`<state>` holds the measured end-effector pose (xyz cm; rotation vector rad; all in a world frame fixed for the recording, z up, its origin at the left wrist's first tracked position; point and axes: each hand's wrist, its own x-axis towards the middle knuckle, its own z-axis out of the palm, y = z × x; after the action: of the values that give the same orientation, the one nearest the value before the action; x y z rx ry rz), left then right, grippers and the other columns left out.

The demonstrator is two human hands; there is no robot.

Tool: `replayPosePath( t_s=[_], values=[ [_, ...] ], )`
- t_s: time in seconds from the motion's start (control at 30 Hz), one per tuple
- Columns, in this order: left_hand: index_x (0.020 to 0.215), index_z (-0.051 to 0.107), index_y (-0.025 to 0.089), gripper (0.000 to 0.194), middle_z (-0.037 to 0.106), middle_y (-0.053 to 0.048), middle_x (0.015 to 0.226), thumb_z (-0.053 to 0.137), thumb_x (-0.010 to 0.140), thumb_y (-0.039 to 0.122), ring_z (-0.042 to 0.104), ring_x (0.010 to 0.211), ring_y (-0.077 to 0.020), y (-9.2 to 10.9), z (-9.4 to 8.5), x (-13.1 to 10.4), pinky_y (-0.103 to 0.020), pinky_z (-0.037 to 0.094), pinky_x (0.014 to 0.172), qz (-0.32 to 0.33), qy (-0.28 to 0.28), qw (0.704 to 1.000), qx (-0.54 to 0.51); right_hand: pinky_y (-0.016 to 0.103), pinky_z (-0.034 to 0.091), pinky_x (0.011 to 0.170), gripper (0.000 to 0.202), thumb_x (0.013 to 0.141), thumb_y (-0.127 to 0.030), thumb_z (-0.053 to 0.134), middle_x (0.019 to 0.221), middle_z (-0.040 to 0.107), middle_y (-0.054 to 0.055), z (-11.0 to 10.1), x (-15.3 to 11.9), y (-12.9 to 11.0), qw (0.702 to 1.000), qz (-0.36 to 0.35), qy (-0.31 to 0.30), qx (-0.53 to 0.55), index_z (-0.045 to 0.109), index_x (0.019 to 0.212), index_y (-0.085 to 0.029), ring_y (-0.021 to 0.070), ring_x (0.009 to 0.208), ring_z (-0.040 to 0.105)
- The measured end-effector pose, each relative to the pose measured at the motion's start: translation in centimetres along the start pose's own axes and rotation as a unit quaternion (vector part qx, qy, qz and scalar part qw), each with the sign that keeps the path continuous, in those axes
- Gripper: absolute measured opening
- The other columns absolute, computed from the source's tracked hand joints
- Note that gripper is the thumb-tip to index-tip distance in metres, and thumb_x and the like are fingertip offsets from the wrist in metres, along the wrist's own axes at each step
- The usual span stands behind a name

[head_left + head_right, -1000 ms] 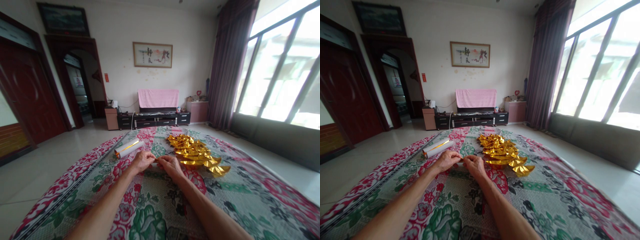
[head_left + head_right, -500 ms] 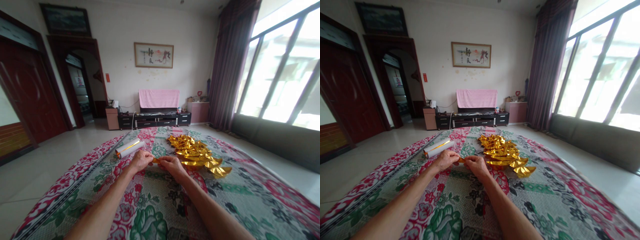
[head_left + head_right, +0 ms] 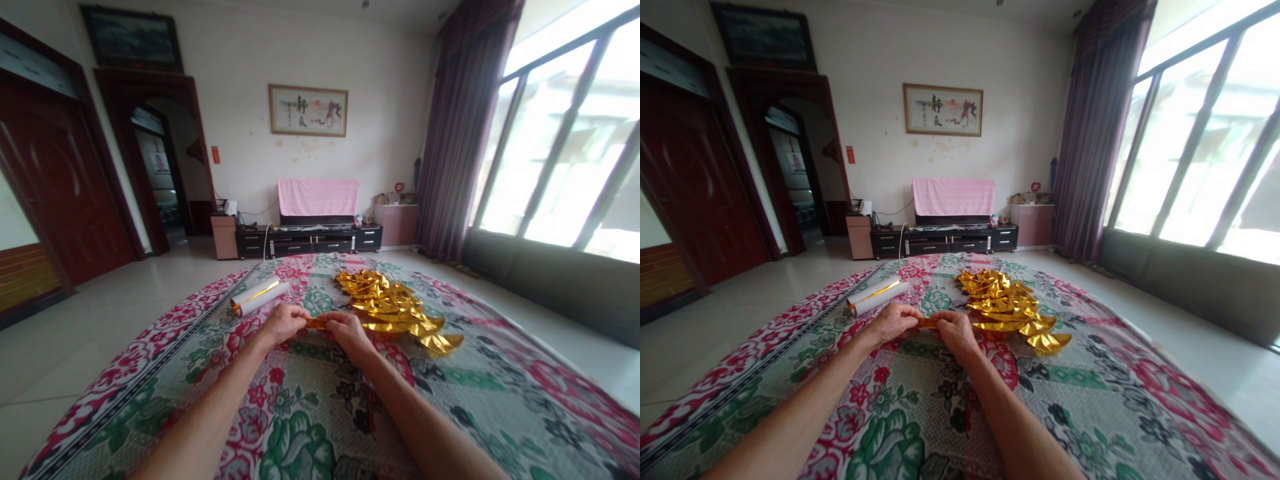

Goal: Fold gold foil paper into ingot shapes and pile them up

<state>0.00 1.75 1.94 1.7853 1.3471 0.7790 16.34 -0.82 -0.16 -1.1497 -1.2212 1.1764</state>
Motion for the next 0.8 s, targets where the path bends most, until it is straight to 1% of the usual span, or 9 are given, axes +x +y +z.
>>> replayPosePath(
  t_s=[0.07,0.17,0.23,0.3,0.43,0.53,0.6,0.7,0.8],
  values=[
    [0.088,0.067,0.016,0.025,0.068,-0.003,0.071,0.054,0.067,0.021,0.063,0.066,-0.0152,0.0,0.0,-0.1,-0.018,0.043,0.046,-0.012,-0.007,1.000,-0.016,0.022,0.048,0.059,0.027,0.061,-0.018,0.050,0.070,0.068,0.000,0.0,0.0,0.1,1.000,0.002,0.004,-0.005,0.070,0.078,-0.015,0.0115,0.058,0.058],
    [0.096,0.066,0.016,0.031,0.069,-0.004,0.080,0.054,0.068,0.021,0.064,0.068,-0.0154,0.0,0.2,-0.2,-0.017,0.042,0.044,-0.034,-0.025,0.997,-0.064,0.022,0.048,0.059,0.027,0.061,-0.019,0.049,0.070,0.068,0.001,0.0,0.0,0.1,1.000,0.004,0.006,-0.004,0.070,0.079,-0.015,0.0123,0.060,0.059],
    [0.099,0.065,0.016,0.034,0.069,-0.005,0.084,0.054,0.068,0.021,0.064,0.069,-0.0152,0.1,0.3,-0.2,-0.017,0.042,0.045,-0.032,-0.039,0.995,-0.085,0.022,0.049,0.059,0.027,0.062,-0.020,0.049,0.070,0.068,0.002,0.1,-0.2,-0.1,1.000,0.002,0.005,0.009,0.069,0.079,-0.015,0.0137,0.064,0.061],
    [0.099,0.066,0.015,0.034,0.069,-0.005,0.082,0.052,0.069,0.020,0.064,0.071,-0.0154,0.1,0.4,-0.2,-0.018,0.044,0.048,-0.018,-0.043,0.995,-0.092,0.024,0.050,0.061,0.027,0.063,-0.021,0.049,0.070,0.068,0.002,0.2,-0.3,-0.4,1.000,0.007,0.007,0.027,0.068,0.080,-0.015,0.0151,0.068,0.062],
    [0.099,0.067,0.015,0.034,0.069,-0.005,0.081,0.052,0.069,0.021,0.063,0.071,-0.0149,-0.1,0.6,0.0,-0.020,0.045,0.051,0.009,-0.031,0.996,-0.080,0.024,0.050,0.063,0.022,0.061,-0.021,0.053,0.074,0.068,0.001,0.1,-0.6,-0.9,0.999,0.021,-0.001,0.041,0.066,0.078,-0.015,0.0161,0.072,0.062],
    [0.099,0.067,0.016,0.035,0.069,-0.004,0.081,0.052,0.068,0.022,0.061,0.069,-0.0153,-0.3,0.9,0.2,-0.021,0.047,0.052,0.021,-0.022,0.997,-0.065,0.023,0.050,0.063,0.023,0.058,-0.017,0.054,0.076,0.068,0.000,-0.1,-0.6,-1.0,0.999,0.022,-0.018,0.037,0.067,0.077,-0.015,0.0146,0.069,0.062],
    [0.100,0.067,0.015,0.037,0.069,-0.005,0.081,0.052,0.067,0.021,0.061,0.069,-0.0156,-0.1,1.0,0.1,-0.022,0.047,0.052,0.016,-0.015,0.998,-0.066,0.023,0.050,0.063,0.024,0.058,-0.017,0.055,0.077,0.068,0.001,-0.1,-0.5,-0.9,0.999,0.021,-0.021,0.034,0.068,0.078,-0.015,0.0142,0.069,0.061],
    [0.102,0.066,0.014,0.038,0.069,-0.005,0.082,0.052,0.067,0.020,0.060,0.069,-0.0150,0.5,1.1,-0.2,-0.022,0.047,0.052,-0.005,-0.005,0.997,-0.076,0.024,0.050,0.065,0.023,0.061,-0.020,0.056,0.077,0.069,0.002,-0.1,-0.6,-0.9,0.999,0.016,-0.019,0.044,0.069,0.079,-0.016,0.0157,0.073,0.062],
    [0.101,0.067,0.014,0.037,0.069,-0.005,0.083,0.051,0.068,0.018,0.060,0.070,-0.0143,1.1,1.1,-0.6,-0.021,0.047,0.053,-0.012,-0.005,0.997,-0.078,0.025,0.051,0.066,0.023,0.063,-0.021,0.056,0.078,0.069,0.002,-0.1,-0.7,-0.9,0.998,0.015,-0.018,0.061,0.068,0.082,-0.016,0.0166,0.076,0.063]
  ],
)
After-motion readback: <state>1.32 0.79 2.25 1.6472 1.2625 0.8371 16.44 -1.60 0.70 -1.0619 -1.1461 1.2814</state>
